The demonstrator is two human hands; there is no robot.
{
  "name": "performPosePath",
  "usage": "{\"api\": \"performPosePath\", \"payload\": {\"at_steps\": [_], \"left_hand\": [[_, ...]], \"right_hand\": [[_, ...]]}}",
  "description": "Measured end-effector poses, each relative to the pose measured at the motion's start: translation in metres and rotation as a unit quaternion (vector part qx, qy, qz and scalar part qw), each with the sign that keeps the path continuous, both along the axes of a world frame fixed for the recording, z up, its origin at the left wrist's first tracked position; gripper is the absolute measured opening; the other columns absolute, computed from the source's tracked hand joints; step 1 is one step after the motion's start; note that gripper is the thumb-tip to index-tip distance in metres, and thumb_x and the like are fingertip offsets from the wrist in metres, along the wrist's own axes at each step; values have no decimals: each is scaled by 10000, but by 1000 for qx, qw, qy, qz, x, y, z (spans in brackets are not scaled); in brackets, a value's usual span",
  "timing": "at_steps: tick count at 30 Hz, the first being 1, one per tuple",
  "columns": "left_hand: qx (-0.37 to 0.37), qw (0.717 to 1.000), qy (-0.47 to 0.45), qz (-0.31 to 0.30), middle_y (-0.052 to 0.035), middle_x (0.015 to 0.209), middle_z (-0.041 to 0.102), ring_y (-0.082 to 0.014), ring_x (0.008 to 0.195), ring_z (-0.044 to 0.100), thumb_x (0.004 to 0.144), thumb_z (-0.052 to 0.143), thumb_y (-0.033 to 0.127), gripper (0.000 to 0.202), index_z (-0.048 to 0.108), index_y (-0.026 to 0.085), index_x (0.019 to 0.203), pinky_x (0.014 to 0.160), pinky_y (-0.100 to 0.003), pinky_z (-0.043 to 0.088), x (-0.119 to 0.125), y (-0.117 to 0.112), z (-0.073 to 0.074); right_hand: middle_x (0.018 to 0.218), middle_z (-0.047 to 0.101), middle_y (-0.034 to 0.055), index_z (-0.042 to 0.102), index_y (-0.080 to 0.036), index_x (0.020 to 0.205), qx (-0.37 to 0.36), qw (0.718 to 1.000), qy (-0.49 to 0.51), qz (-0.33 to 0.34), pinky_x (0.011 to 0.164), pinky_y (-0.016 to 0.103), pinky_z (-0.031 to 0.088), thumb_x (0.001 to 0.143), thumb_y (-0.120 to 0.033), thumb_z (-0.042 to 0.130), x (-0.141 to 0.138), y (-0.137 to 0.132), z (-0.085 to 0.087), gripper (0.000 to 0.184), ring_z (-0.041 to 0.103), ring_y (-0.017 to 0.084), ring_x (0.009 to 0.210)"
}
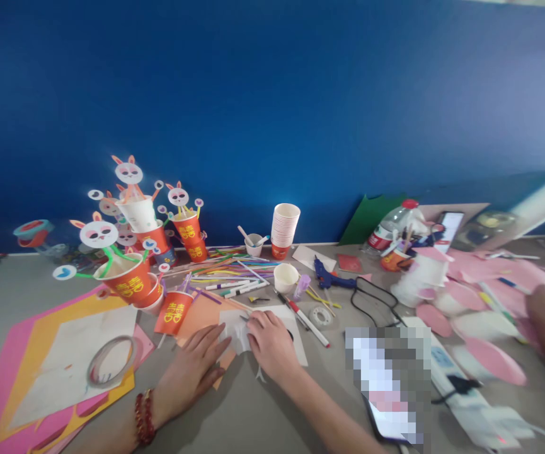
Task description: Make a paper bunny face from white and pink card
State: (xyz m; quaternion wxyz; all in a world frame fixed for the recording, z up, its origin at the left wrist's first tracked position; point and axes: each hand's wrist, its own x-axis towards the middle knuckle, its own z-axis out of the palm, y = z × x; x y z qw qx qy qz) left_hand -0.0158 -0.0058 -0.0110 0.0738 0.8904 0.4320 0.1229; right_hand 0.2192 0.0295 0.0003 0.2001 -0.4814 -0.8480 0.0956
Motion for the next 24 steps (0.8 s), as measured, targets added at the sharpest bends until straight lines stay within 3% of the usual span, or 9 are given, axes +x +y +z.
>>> {"api": "performPosePath", "payload": {"at_steps": [7,18,24], "left_hand": [[6,1000,-21,18,-107,1403,483,-281,1284,444,934,542,320,430,498,256,1357,1063,-488,430,-1,-2,-5],[6,1000,-1,4,-79,1402,480,-284,1298,418,922,566,333,413,513,274,1327,1085,-503,405,-3,-2,-9],[1,1000,-19,12,-84,1403,474,-294,1296,429,905,584,296,429,510,277,1326,1075,-510,419,-4,-3,-12]], "right_hand": [[1144,650,83,621,-200,1100,17,998,-44,-33,934,395,466,892,-131,571,4,3,-3,225,564,253,1072],[1116,660,75,635,-181,1101,24,996,-74,-40,937,363,446,890,-60,548,5,8,-7,258,566,237,1048],[1092,666,73,641,-201,1061,31,999,-33,-30,915,365,469,910,-120,543,9,7,-2,197,585,230,1019]]}}
